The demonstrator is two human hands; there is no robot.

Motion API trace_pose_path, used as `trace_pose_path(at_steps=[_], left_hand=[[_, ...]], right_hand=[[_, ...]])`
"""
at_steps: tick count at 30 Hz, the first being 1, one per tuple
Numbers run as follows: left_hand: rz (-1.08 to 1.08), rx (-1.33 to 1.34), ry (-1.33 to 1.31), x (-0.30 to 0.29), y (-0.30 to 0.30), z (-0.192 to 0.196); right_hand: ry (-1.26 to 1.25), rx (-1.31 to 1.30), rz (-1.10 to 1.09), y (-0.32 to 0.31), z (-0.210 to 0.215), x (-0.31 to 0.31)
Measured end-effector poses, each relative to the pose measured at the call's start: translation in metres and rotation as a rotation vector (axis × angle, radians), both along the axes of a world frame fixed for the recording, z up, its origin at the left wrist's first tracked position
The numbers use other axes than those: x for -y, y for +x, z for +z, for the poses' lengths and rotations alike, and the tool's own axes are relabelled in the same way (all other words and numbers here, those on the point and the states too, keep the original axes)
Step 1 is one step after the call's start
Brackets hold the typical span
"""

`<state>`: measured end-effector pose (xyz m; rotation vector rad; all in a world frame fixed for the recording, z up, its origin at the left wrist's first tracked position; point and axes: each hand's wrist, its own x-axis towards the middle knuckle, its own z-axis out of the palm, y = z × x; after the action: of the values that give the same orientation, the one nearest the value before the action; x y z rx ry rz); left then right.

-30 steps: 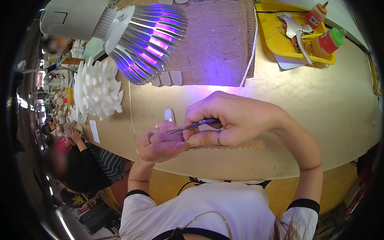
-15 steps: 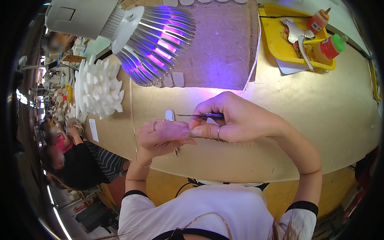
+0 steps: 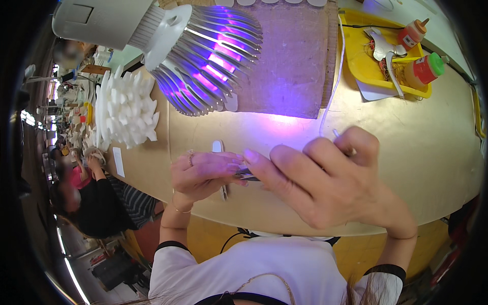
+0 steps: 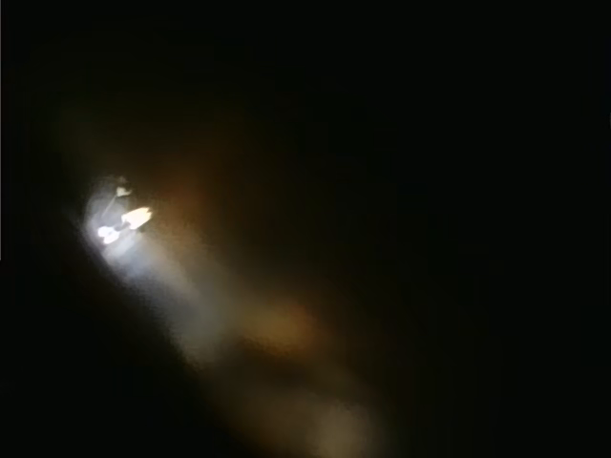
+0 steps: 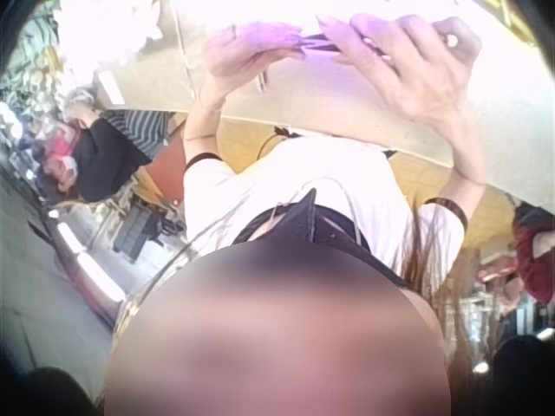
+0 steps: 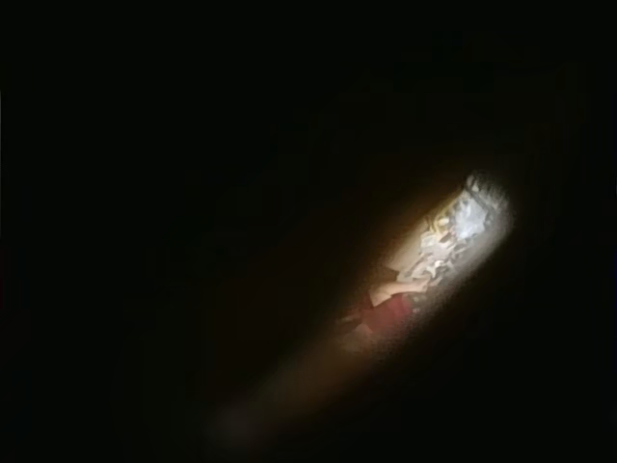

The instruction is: The person trims the edges of small white decorative pieces using a pair of scissors. They hold each piece under a UV lamp while cutting, then place the finished pieces on the table. The person handles the items one at a time.

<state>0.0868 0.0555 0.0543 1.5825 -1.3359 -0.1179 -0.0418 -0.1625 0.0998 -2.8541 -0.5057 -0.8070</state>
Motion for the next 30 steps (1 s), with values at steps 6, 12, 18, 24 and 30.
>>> trace_pose_path(at_steps=[6,12,18,24,30], left_hand=[[-0.014,-0.003,-0.004,0.005,-0.002,0.006],[-0.037,-0.005,0.002,0.010,0.000,0.009],[-0.052,-0.038,0.014,0.012,0.001,0.008],[-0.038,-0.040,0.009,0.013,-0.001,0.009],[-0.023,-0.077,0.018,0.013,-0.002,0.009]], right_hand=[[-0.155,0.127,-0.005,-0.004,0.000,-0.002],[-0.161,0.181,0.021,0.001,-0.004,-0.002],[-0.177,0.188,0.011,0.002,-0.007,-0.003],[-0.251,0.274,0.020,0.000,-0.012,-0.004],[-0.252,0.380,0.011,0.000,-0.025,-0.011]])
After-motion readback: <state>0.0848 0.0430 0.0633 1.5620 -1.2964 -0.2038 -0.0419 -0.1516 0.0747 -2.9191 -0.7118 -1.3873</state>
